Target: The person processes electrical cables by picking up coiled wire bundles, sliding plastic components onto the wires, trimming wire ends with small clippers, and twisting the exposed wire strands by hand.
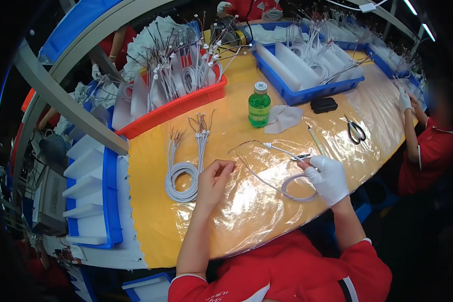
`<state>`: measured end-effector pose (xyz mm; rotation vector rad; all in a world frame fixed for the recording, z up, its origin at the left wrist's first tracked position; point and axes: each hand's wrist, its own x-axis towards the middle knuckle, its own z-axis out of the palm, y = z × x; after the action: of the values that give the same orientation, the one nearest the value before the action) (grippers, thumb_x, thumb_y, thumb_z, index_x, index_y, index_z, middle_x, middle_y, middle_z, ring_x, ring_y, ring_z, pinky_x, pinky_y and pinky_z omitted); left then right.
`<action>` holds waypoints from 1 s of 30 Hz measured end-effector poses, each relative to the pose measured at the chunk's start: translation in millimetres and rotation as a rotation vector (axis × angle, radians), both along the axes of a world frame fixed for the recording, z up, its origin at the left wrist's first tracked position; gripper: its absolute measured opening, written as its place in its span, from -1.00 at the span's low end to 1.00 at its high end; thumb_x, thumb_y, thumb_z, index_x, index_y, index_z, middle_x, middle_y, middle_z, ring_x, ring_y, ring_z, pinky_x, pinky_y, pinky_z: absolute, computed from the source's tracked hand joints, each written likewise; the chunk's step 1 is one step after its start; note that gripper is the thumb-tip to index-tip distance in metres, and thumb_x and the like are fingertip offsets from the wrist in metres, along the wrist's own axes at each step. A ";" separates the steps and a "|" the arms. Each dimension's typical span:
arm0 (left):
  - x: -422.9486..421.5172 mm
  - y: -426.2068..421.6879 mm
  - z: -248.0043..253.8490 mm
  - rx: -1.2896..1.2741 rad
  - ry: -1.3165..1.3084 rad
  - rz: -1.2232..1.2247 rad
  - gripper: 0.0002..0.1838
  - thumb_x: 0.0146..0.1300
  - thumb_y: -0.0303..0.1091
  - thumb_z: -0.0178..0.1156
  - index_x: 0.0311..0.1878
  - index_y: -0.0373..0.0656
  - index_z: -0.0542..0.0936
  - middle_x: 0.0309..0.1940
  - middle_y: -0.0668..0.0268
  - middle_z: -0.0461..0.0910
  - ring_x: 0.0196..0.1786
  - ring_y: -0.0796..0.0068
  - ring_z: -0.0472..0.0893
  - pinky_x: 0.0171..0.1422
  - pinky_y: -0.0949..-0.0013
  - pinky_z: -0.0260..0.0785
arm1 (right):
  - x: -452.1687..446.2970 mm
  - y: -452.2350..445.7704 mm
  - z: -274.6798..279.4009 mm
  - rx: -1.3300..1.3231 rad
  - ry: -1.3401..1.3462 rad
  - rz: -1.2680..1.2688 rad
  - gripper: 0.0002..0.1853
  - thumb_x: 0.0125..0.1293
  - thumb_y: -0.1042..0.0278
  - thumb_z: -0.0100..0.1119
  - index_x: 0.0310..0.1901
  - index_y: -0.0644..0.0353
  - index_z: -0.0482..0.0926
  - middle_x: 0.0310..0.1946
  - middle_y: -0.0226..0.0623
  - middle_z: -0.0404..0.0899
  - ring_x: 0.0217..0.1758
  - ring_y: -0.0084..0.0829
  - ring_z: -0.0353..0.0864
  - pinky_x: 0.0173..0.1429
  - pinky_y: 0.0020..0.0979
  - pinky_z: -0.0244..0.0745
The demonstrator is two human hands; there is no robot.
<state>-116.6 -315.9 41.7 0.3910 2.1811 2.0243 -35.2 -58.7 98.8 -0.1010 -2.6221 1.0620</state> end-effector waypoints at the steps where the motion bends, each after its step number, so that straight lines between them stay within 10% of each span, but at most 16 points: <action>1: 1.4 -0.8 4.5 -0.161 0.022 0.012 -0.82 0.31 -0.41 0.09 -0.14 -0.32 0.54 -0.27 0.29 0.60 -0.20 0.59 0.57 -0.05 0.52 0.39 | -2.9 10.0 4.0 -0.007 0.011 -0.024 -0.79 0.17 0.26 0.23 -0.40 0.26 0.62 -0.54 -0.15 0.54 -0.54 -0.30 0.53 -0.42 -0.42 0.37; 5: 15.4 -6.7 25.7 -0.397 0.122 0.127 -0.83 0.26 -0.42 0.15 -0.15 -0.31 0.56 -0.30 0.27 0.60 -0.27 0.58 0.55 -0.16 0.52 0.39 | -29.3 78.4 10.8 -0.446 0.133 -0.205 -0.77 0.28 0.28 0.15 -0.27 0.31 0.64 -0.49 -0.37 0.60 -0.58 -0.66 0.45 -0.50 -0.61 0.32; 17: 40.8 -64.7 17.1 -0.986 0.443 0.249 -0.62 -0.03 -0.53 0.30 -0.07 -0.35 0.53 -0.19 0.06 0.52 -0.12 0.10 0.52 -0.03 0.25 0.38 | -209.4 194.1 7.8 -0.839 0.394 -0.316 -0.68 0.35 0.20 0.04 -0.03 0.24 0.56 -0.14 -0.30 0.59 -0.24 -0.48 0.66 -0.41 -0.61 0.43; 22: 36.3 -66.9 24.8 -0.976 0.326 0.215 -0.58 -0.07 -0.52 0.34 -0.07 -0.38 0.55 -0.26 0.02 0.54 -0.21 0.11 0.56 -0.12 0.29 0.42 | -224.0 174.5 -34.2 -0.888 0.286 -0.282 -0.53 0.32 0.40 -0.03 0.24 0.39 0.25 0.05 -0.20 0.47 -0.04 -0.46 0.58 -0.14 -0.57 0.43; 30: 29.6 -68.8 28.6 -0.778 0.151 0.257 -0.69 0.06 -0.46 0.29 -0.13 -0.41 0.56 -0.28 0.01 0.56 -0.25 0.18 0.57 -0.21 0.35 0.41 | -94.5 103.7 -40.6 -0.421 -0.213 0.085 -0.68 0.28 0.36 0.04 0.01 0.35 0.51 -0.13 -0.23 0.61 -0.17 -0.59 0.56 -0.13 -0.56 0.42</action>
<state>-87.0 -384.7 70.3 0.1640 2.9941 1.0873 -129.7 45.1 58.2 -0.2062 -2.5563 1.7064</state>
